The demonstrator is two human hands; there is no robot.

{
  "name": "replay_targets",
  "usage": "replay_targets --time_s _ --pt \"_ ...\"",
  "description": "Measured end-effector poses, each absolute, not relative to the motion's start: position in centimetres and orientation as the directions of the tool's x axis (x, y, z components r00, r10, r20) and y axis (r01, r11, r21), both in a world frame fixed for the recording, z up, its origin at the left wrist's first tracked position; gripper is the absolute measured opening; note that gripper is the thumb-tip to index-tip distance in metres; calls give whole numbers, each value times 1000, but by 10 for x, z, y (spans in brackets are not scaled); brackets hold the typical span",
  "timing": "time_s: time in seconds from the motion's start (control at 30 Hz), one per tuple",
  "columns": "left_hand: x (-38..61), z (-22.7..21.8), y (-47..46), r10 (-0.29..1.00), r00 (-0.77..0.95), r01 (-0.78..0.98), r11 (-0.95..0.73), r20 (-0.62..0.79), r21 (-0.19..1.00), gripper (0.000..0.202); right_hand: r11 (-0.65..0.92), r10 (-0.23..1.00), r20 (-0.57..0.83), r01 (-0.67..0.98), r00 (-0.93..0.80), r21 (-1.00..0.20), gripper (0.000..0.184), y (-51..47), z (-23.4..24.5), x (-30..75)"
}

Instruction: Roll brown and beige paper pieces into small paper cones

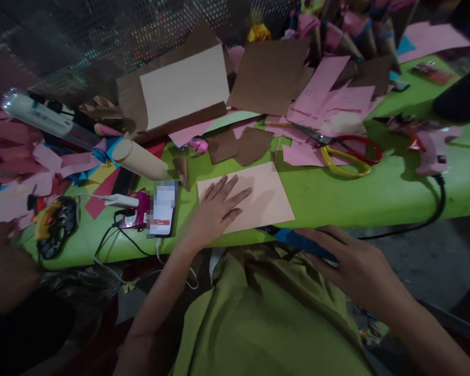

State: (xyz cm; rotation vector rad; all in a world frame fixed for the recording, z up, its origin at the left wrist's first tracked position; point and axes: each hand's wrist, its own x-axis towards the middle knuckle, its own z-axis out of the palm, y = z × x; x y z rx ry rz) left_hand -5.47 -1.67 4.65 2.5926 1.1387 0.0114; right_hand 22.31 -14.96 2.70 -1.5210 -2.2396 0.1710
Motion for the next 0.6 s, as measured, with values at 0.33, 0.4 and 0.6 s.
replay_targets --time_s 0.33,0.4,0.6 --pt "-59 33 -22 731 673 740 -666 -116 98 55 319 946 209 818 -247 -478 31 -153 27 205" --pt "-59 33 -22 731 673 740 -666 -112 98 55 314 949 192 813 -251 -490 32 -152 27 195" --pt "-60 34 -23 728 676 737 -667 -109 111 54 340 940 205 802 -273 -491 31 -149 28 165"
